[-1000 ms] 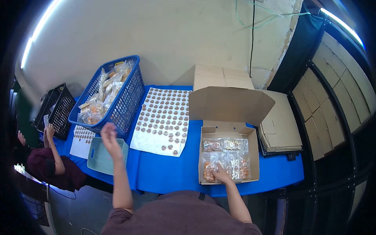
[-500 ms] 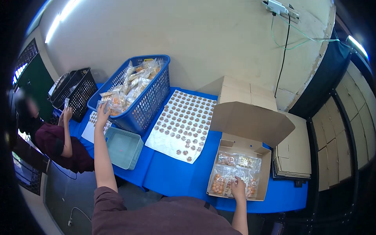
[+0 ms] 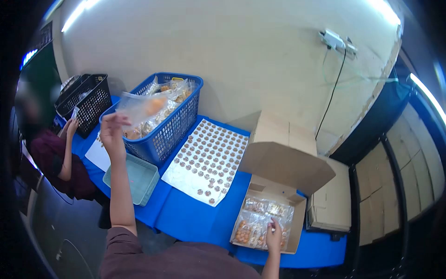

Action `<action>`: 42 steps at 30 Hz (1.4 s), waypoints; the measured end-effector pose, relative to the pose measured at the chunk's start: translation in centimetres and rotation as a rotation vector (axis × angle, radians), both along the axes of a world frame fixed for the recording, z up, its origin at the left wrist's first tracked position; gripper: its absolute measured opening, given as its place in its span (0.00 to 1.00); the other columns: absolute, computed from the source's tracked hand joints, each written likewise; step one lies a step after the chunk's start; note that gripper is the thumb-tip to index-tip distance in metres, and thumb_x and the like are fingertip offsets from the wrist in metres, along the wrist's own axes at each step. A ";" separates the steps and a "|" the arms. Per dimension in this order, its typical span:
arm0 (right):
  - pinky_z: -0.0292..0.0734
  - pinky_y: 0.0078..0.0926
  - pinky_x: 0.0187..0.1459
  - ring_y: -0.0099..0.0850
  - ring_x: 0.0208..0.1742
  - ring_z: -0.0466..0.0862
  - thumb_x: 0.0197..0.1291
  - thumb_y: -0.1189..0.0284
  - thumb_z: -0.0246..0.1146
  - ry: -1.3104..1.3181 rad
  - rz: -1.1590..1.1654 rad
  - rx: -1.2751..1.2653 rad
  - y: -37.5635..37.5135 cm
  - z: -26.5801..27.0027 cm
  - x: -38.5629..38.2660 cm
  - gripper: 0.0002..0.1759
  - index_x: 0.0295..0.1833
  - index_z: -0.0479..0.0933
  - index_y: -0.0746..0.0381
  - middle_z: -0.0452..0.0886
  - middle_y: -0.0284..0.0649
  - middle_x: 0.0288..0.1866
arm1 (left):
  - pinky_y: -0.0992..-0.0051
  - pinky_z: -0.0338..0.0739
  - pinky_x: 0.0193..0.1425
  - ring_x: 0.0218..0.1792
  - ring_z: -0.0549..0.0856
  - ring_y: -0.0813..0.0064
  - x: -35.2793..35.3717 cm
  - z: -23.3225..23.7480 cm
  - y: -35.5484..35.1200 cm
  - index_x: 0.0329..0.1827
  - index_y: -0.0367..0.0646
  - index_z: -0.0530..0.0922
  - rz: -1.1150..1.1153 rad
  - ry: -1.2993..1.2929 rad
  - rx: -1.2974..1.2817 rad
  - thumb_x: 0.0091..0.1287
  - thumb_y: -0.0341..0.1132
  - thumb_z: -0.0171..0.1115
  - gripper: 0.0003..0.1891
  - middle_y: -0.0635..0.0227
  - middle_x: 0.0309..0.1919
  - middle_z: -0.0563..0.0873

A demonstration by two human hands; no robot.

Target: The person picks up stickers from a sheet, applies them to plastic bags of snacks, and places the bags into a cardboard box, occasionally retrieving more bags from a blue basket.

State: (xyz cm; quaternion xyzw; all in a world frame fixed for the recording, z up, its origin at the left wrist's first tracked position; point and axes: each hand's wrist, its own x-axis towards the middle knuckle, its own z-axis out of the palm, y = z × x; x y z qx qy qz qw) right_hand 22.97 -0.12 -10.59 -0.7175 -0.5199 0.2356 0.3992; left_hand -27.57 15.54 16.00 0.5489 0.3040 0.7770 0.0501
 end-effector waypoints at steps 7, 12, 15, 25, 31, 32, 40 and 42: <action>0.73 0.27 0.52 0.28 0.49 0.79 0.70 0.67 0.53 0.444 0.211 0.045 1.9 4.6 -7.2 0.19 0.62 0.72 0.63 0.81 0.40 0.47 | 0.76 0.81 0.40 0.32 0.86 0.76 10.1 -6.8 -6.8 0.41 0.37 0.81 -0.488 0.285 -0.523 0.62 0.21 0.60 0.07 0.63 0.35 0.86; 0.72 0.24 0.54 0.29 0.54 0.79 0.72 0.62 0.50 0.465 0.639 0.010 4.3 5.4 -11.6 0.21 0.63 0.71 0.63 0.80 0.43 0.53 | 0.77 0.79 0.44 0.36 0.86 0.76 15.3 -12.5 -9.8 0.44 0.38 0.80 -0.842 0.432 -0.746 0.67 0.26 0.58 0.06 0.63 0.35 0.86; 0.71 0.29 0.59 0.34 0.56 0.79 0.70 0.58 0.53 0.802 0.775 -0.566 5.3 6.0 -13.6 0.25 0.62 0.71 0.67 0.80 0.47 0.53 | 0.77 0.79 0.46 0.38 0.84 0.79 16.7 -13.9 -11.0 0.44 0.37 0.79 -0.882 0.300 -0.777 0.69 0.28 0.58 0.06 0.65 0.35 0.86; 0.65 0.53 0.64 0.36 0.38 0.78 0.68 0.62 0.55 1.447 1.073 -0.471 5.0 1.8 -18.2 0.17 0.48 0.74 0.66 0.75 0.38 0.32 | 0.69 0.77 0.55 0.55 0.79 0.69 14.2 -15.8 -11.0 0.73 0.46 0.51 -0.537 -0.180 -0.655 0.71 0.35 0.58 0.32 0.58 0.65 0.66; 0.77 0.24 0.46 0.24 0.41 0.80 0.71 0.65 0.53 1.262 0.466 -0.229 5.4 5.6 -20.8 0.10 0.49 0.73 0.60 0.80 0.35 0.41 | 0.64 0.72 0.60 0.63 0.72 0.65 11.9 -21.4 -13.3 0.75 0.48 0.43 -0.924 -0.215 -0.880 0.68 0.57 0.56 0.42 0.57 0.69 0.55; 0.76 0.22 0.46 0.23 0.42 0.79 0.71 0.65 0.54 1.169 0.460 -0.152 5.2 5.6 -21.6 0.10 0.49 0.74 0.60 0.79 0.34 0.42 | 0.66 0.73 0.59 0.61 0.74 0.67 12.1 -21.8 -14.0 0.74 0.47 0.47 -0.865 -0.171 -0.912 0.68 0.52 0.58 0.40 0.57 0.67 0.60; 0.69 0.22 0.53 0.21 0.51 0.74 0.70 0.64 0.56 0.729 0.572 -0.061 2.2 7.6 -27.3 0.15 0.53 0.74 0.63 0.76 0.33 0.48 | 0.77 0.78 0.51 0.48 0.82 0.78 8.6 -19.7 -16.1 0.60 0.40 0.70 -0.767 -0.436 -1.061 0.69 0.39 0.62 0.20 0.68 0.46 0.81; 0.68 0.23 0.56 0.24 0.54 0.74 0.69 0.63 0.57 0.579 0.575 0.006 1.9 6.9 -28.3 0.18 0.59 0.72 0.62 0.74 0.36 0.55 | 0.79 0.78 0.46 0.42 0.82 0.80 6.8 -19.3 -16.4 0.58 0.40 0.72 -0.810 -0.451 -1.101 0.69 0.40 0.61 0.19 0.68 0.44 0.82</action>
